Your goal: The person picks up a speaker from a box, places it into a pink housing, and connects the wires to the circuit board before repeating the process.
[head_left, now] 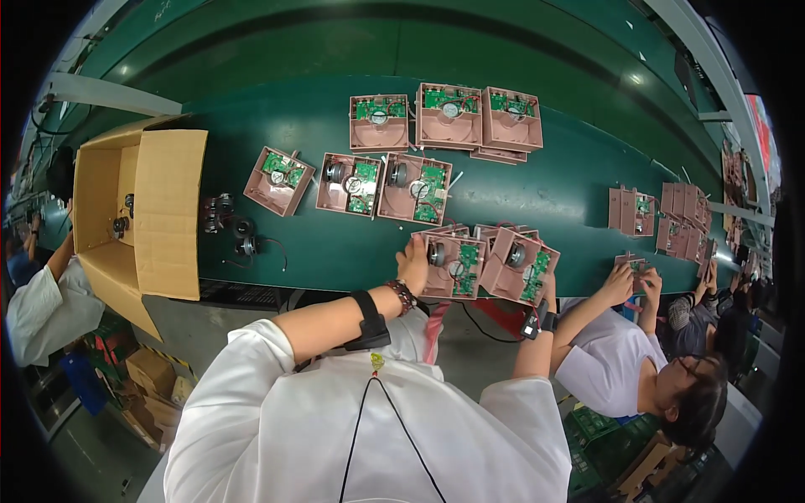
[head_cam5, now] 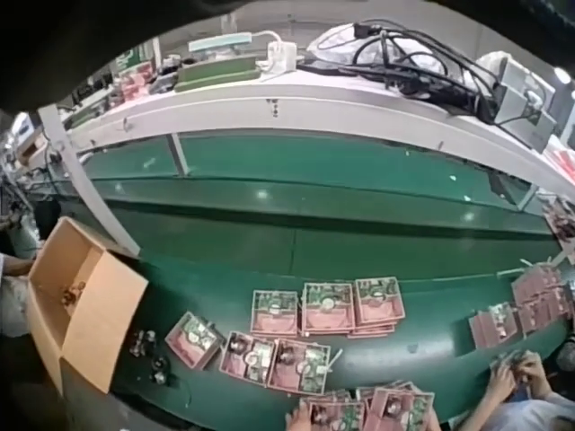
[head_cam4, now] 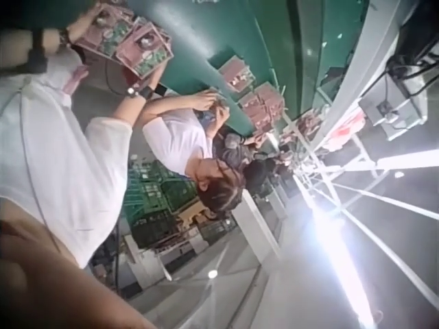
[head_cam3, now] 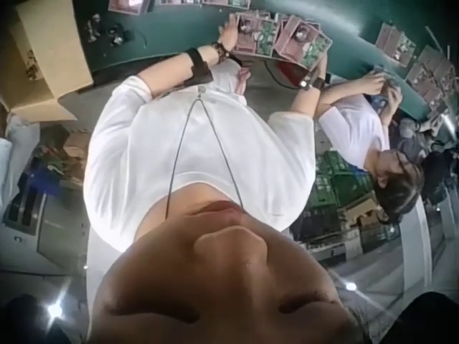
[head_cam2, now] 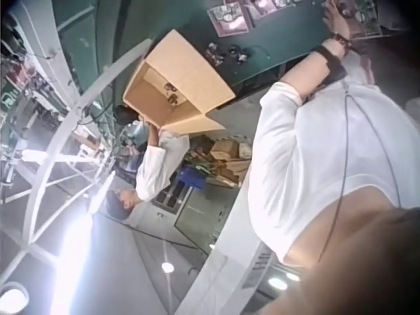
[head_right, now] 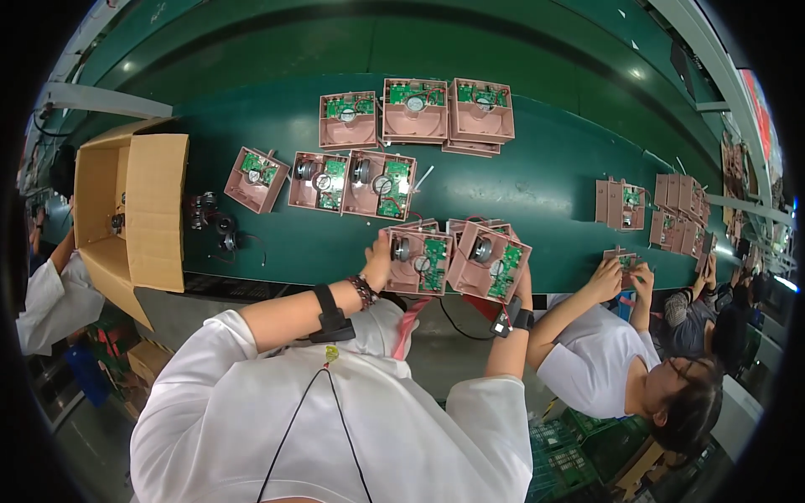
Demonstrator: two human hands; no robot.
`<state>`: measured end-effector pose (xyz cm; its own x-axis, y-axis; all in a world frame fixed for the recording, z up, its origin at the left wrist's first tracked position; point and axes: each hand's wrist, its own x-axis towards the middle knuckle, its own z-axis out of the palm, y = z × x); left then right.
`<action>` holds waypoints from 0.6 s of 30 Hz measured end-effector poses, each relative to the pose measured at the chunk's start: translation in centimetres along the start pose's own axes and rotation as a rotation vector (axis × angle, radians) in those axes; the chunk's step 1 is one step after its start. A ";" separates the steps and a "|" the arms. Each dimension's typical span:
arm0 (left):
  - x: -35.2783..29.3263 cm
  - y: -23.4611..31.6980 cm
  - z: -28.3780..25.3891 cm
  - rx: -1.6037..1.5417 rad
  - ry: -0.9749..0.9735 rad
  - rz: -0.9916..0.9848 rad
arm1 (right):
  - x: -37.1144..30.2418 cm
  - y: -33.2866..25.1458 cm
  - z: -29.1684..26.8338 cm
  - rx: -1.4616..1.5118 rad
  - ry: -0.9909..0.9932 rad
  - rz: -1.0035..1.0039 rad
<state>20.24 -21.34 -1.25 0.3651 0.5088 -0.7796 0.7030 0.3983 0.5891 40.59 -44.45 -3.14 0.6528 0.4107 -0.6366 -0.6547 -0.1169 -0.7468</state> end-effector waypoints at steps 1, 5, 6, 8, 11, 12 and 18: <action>0.1 -0.1 0.6 -0.010 -0.011 0.004 | 0.5 -0.5 -0.5 -0.075 -0.008 -0.011; 1.9 -1.3 4.6 -0.056 -0.009 0.017 | -0.8 2.3 -5.2 -0.184 -0.050 -0.021; 2.8 -1.6 6.2 -0.071 -0.012 0.030 | 0.4 2.8 -7.1 -0.141 -0.048 -0.015; 3.6 -1.6 8.0 -0.076 -0.027 0.044 | 3.4 3.9 -11.5 -0.046 -0.037 0.001; 1.4 2.9 8.6 -0.112 -0.166 0.067 | 9.1 2.3 -18.2 0.092 -0.001 -0.005; 1.9 3.5 8.8 -0.113 -0.153 0.075 | 10.1 2.3 -16.9 0.095 -0.016 -0.009; 2.6 7.7 12.4 -0.055 -0.181 0.085 | 10.9 -0.9 -13.3 0.239 0.267 -0.279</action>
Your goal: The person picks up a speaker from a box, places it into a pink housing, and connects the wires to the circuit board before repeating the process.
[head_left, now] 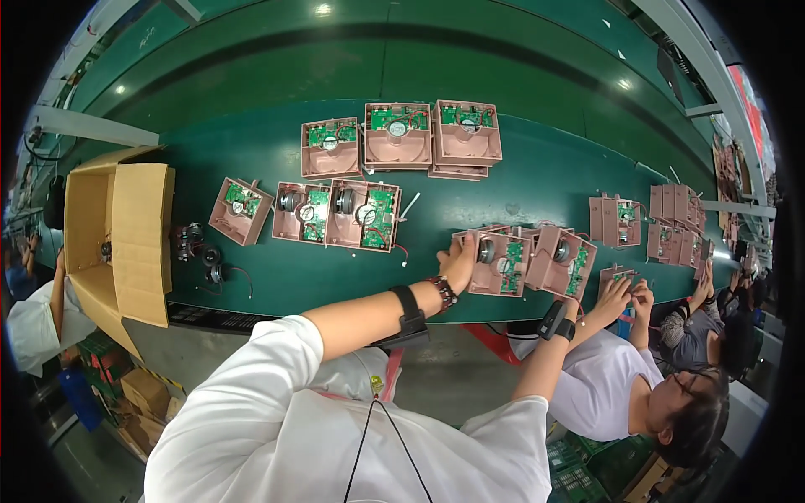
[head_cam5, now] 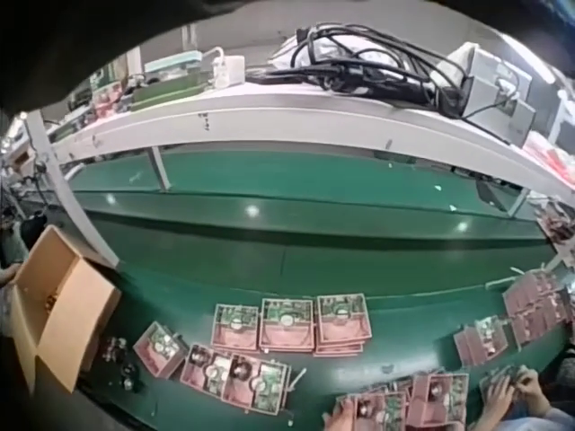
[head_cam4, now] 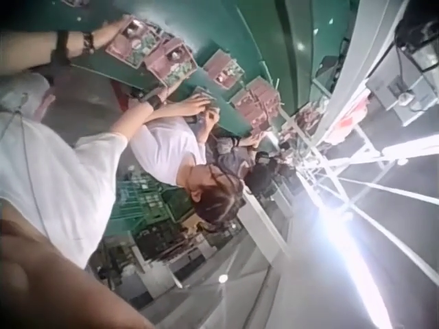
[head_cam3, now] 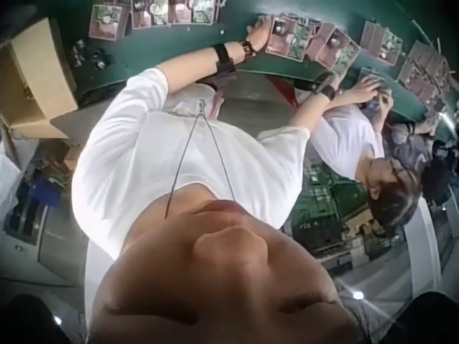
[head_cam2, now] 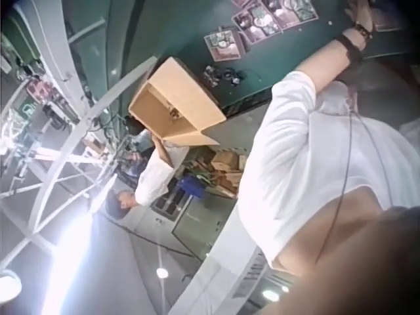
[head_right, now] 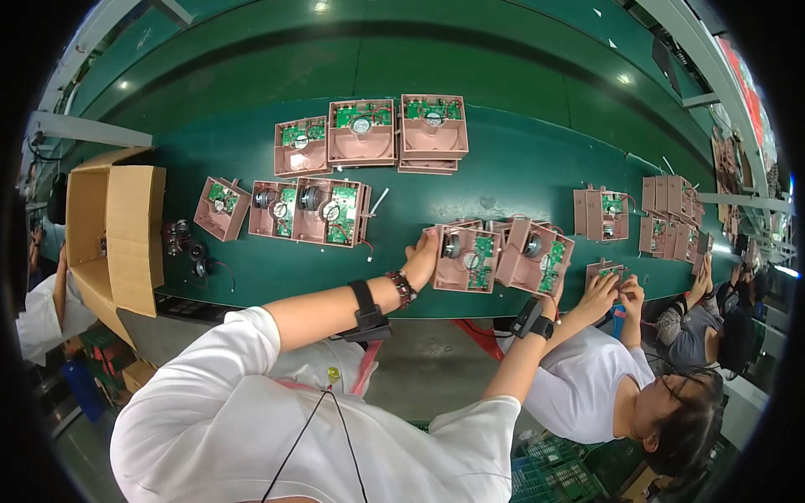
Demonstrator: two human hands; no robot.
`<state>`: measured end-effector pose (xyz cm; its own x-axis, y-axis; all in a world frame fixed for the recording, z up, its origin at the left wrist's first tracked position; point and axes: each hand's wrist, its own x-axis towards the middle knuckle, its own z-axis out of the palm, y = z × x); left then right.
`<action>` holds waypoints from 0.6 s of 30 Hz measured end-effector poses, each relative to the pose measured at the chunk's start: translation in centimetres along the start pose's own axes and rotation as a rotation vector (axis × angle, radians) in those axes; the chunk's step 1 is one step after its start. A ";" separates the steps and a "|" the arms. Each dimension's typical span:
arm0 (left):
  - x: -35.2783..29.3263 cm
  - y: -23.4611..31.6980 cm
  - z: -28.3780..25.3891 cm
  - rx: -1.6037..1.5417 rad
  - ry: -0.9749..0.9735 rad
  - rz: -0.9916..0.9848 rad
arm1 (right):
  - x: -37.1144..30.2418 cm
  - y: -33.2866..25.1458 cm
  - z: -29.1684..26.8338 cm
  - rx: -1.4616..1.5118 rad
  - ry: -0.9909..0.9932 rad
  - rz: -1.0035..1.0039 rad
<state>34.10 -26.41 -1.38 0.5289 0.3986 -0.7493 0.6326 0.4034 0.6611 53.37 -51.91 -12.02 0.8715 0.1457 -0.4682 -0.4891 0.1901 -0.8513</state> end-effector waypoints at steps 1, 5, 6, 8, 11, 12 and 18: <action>0.0 0.3 0.9 0.005 -0.017 -0.019 | -0.4 -1.3 -1.1 0.023 0.061 -0.053; 0.6 0.4 2.6 -0.072 -0.004 -0.015 | -3.9 -3.1 -0.5 0.119 0.281 -0.253; 0.7 0.4 2.9 -0.074 0.000 -0.009 | -5.1 -3.2 0.1 0.122 0.275 -0.255; 0.5 0.0 2.5 -0.125 0.023 0.089 | -8.3 -2.1 1.9 0.061 0.467 -0.163; -1.6 -0.8 -0.9 0.053 -0.005 0.263 | -15.2 1.5 6.4 -0.028 0.503 -0.230; -2.7 -0.4 -2.7 0.272 -0.086 0.378 | -18.1 3.1 8.1 -0.072 0.458 -0.273; -9.8 2.4 -20.7 0.294 -0.064 0.716 | -28.4 6.5 22.2 -0.619 -0.310 -0.364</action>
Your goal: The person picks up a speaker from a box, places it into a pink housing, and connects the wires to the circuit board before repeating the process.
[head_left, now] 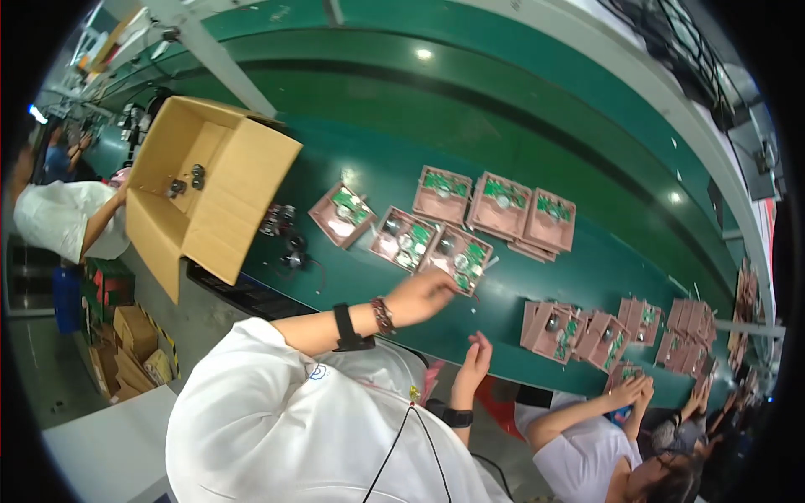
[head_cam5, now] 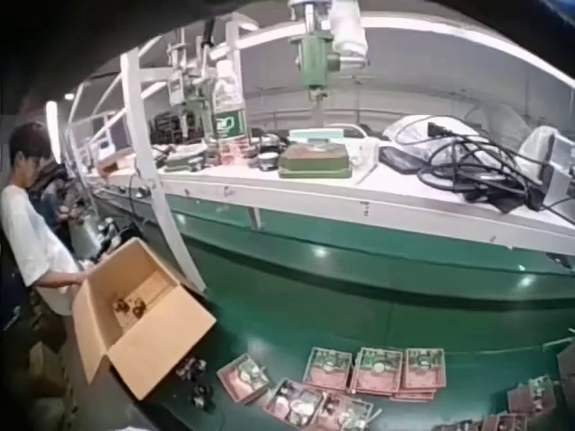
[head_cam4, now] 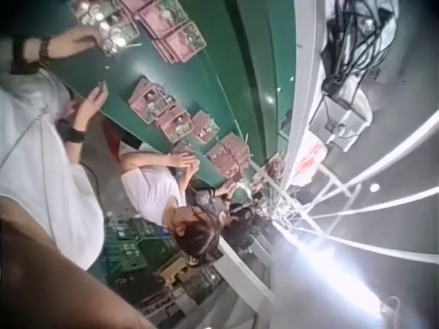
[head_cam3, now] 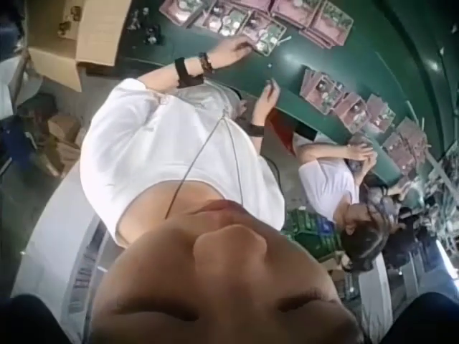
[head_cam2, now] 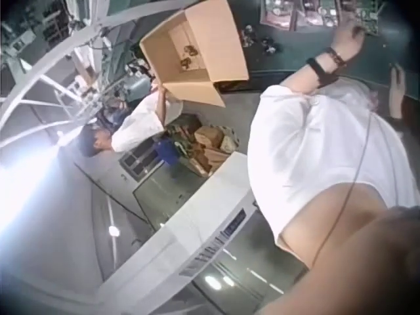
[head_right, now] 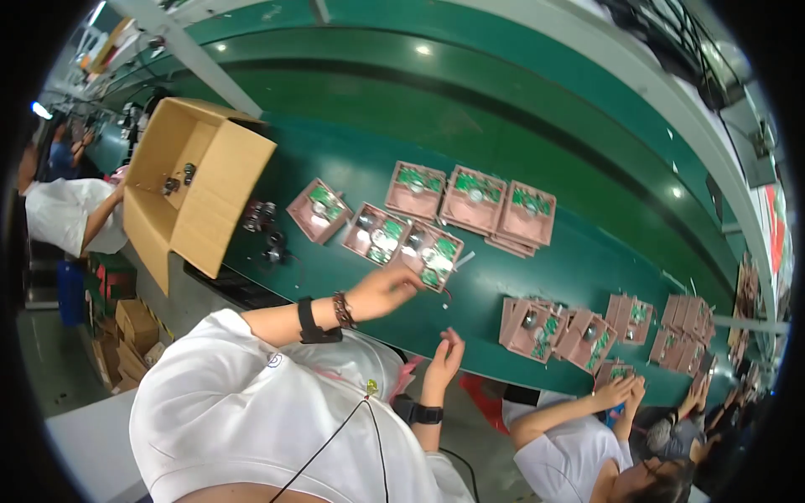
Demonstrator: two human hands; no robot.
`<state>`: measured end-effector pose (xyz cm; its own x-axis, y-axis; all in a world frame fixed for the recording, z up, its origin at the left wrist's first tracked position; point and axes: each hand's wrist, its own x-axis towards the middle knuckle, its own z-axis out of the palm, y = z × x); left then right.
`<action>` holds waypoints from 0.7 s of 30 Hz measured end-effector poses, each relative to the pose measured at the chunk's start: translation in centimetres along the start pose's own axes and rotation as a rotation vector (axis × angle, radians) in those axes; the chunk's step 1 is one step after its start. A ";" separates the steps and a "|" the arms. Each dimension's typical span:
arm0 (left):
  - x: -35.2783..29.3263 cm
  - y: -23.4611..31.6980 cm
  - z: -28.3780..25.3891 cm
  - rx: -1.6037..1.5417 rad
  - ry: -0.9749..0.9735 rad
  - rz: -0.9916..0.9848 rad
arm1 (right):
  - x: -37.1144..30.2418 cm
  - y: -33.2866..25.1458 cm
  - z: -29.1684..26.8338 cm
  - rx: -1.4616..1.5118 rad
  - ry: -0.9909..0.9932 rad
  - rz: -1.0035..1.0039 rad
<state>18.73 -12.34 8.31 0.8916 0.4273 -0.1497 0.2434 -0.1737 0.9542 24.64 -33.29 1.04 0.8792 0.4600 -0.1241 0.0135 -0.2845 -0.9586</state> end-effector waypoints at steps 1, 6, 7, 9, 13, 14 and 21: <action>-0.4 -1.8 -2.3 0.234 0.241 -0.013 | 2.0 0.3 0.9 -0.038 -0.027 -0.059; -2.0 -13.8 -7.2 0.432 0.620 -0.238 | 10.7 -2.8 5.0 -0.055 -0.198 -0.067; -1.7 -14.8 -7.3 0.226 0.569 -0.272 | 12.1 -2.9 6.0 -0.039 -0.243 -0.016; -0.5 -14.0 -7.1 0.017 0.476 -0.282 | 14.7 -2.4 7.4 -0.010 -0.318 0.090; 0.8 -9.5 -7.2 0.317 0.416 -0.348 | 15.6 -1.8 7.9 -0.010 -0.339 0.211; 0.8 -9.7 -7.4 0.295 0.358 -0.357 | 15.1 -1.9 8.2 -0.042 -0.315 0.226; 0.7 -6.4 -3.6 0.312 0.099 -0.440 | 15.0 1.4 3.7 -0.264 -0.200 0.145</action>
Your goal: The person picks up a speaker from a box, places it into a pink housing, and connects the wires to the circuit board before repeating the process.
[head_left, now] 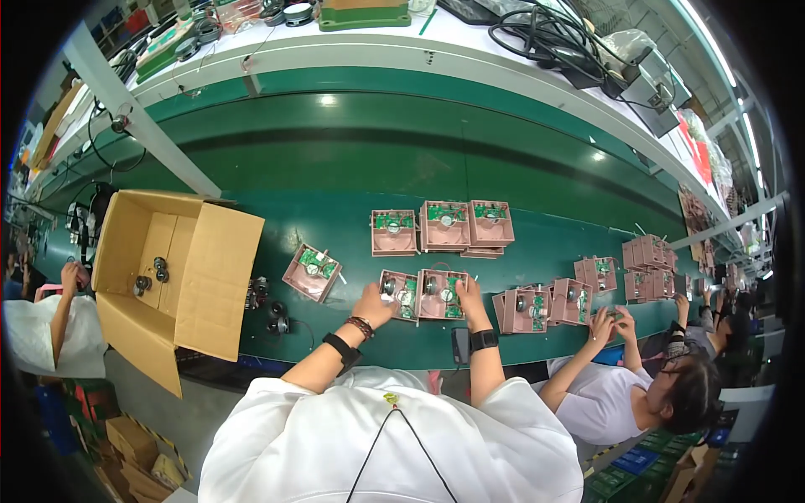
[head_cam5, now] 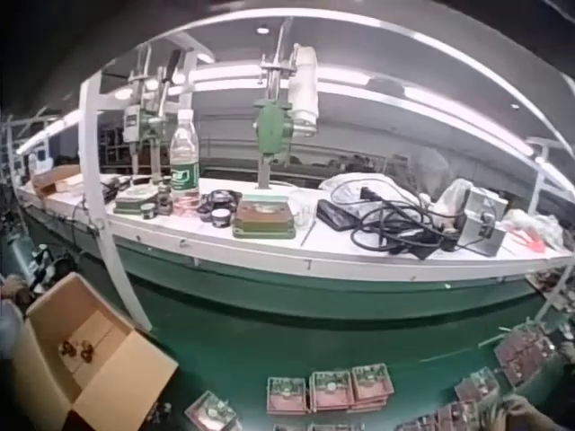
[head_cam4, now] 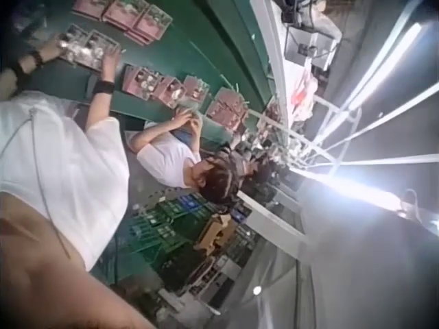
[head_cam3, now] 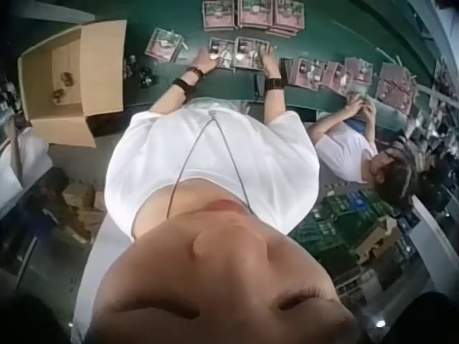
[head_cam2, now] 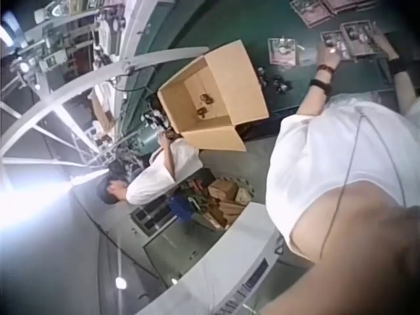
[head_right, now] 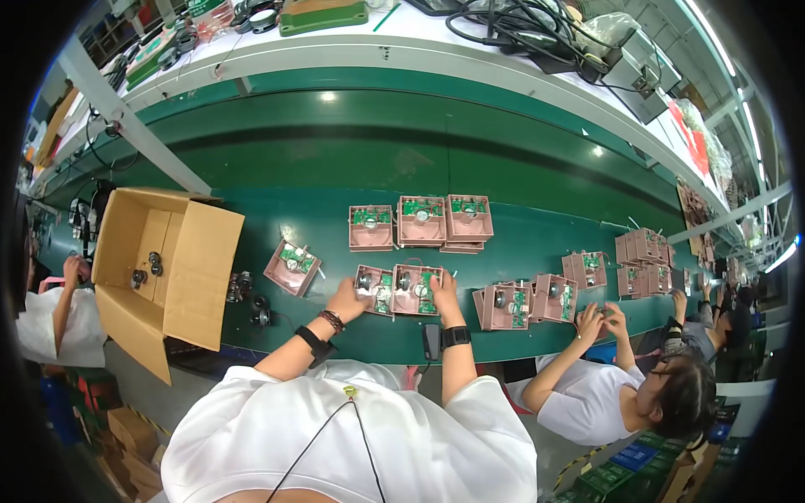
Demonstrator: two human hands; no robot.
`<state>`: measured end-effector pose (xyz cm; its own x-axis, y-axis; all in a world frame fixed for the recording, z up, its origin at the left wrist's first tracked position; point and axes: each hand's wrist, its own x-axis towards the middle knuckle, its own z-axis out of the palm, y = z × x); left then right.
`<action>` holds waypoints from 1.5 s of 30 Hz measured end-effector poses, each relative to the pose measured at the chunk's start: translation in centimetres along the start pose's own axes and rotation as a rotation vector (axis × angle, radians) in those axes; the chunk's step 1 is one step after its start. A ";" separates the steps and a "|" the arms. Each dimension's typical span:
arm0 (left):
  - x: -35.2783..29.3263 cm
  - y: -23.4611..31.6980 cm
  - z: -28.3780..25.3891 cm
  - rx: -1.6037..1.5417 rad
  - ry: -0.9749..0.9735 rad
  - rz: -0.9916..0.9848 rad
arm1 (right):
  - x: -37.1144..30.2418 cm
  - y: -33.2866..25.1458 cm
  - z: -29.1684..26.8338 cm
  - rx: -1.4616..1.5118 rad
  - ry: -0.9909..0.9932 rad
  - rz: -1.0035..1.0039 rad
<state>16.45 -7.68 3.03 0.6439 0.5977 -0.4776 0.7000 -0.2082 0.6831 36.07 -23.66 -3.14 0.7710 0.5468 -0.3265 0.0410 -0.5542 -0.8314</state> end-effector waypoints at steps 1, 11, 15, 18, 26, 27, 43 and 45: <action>0.1 0.2 1.0 0.008 -0.008 0.005 | 0.1 0.9 -0.7 0.020 0.049 0.005; 3.6 -0.7 4.0 -0.051 -0.184 0.064 | -0.9 -8.8 -7.9 -0.522 0.289 -0.263; 6.5 0.4 -1.2 -0.142 0.036 0.166 | 6.5 -11.5 -13.1 -0.523 0.265 -0.243; 9.1 1.7 -2.8 0.071 0.493 0.256 | 12.5 -8.0 -14.7 -0.581 0.165 -0.208; 13.2 2.7 -2.4 -0.075 0.236 -0.044 | 16.5 -3.8 -12.9 0.102 -0.468 0.344; 13.0 2.5 -3.0 -0.081 0.239 -0.062 | 16.1 -4.3 -12.3 0.105 -0.476 0.333; 11.8 -3.5 -15.8 0.022 0.616 -0.184 | 12.6 -11.5 2.3 0.203 -0.686 0.355; 9.4 -4.5 -14.7 0.090 0.756 -0.131 | 12.0 -12.2 2.9 0.180 -0.664 0.352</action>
<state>14.78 10.28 3.62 0.1903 0.9815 -0.0222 0.7994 -0.1418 0.5838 42.96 -8.54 1.81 0.1747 0.6508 -0.7389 -0.2838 -0.6853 -0.6707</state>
